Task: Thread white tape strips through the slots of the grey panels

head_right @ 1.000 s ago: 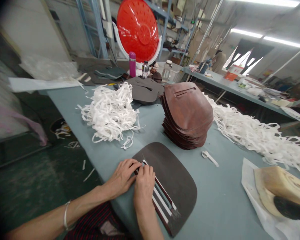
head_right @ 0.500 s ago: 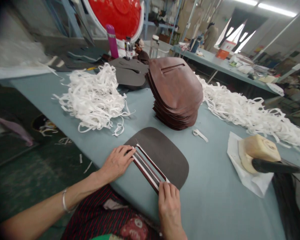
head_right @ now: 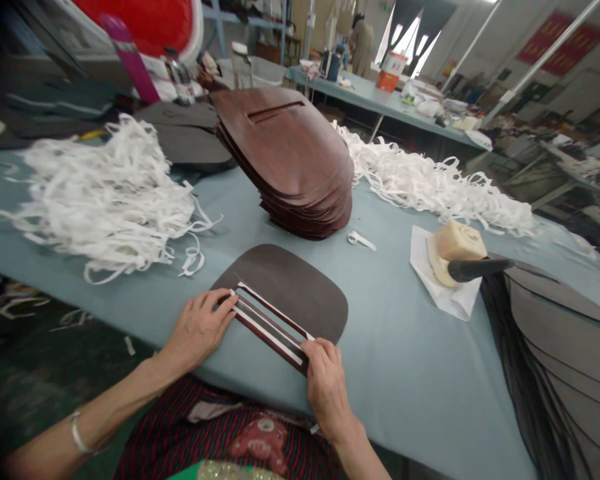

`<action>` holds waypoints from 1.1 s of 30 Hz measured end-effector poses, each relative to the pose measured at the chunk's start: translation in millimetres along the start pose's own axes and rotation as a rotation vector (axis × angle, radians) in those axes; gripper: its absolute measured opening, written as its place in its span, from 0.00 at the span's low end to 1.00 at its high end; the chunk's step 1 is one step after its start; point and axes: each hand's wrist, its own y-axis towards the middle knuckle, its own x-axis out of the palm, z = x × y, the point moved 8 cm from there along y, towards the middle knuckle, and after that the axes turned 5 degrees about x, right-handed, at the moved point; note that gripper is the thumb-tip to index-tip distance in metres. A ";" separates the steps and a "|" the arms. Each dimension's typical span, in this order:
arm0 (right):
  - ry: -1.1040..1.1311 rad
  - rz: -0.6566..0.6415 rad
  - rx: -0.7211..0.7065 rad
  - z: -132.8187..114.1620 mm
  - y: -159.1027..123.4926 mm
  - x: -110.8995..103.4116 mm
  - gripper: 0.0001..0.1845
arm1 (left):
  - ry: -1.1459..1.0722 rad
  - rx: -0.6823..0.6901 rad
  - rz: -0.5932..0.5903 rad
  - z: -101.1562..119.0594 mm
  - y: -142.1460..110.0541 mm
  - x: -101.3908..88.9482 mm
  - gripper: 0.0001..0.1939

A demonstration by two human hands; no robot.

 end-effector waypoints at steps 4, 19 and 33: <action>0.076 -0.015 0.128 5.8 4.8 -2.1 0.13 | -0.019 0.032 0.051 3.9 -0.4 -1.8 0.15; -0.189 0.050 -0.177 -17.5 5.0 9.1 0.13 | -0.015 0.158 -0.025 9.2 1.9 -3.6 0.20; -0.299 -0.020 -0.190 -11.4 12.3 23.2 0.18 | -0.015 0.124 -0.137 7.2 15.9 2.1 0.27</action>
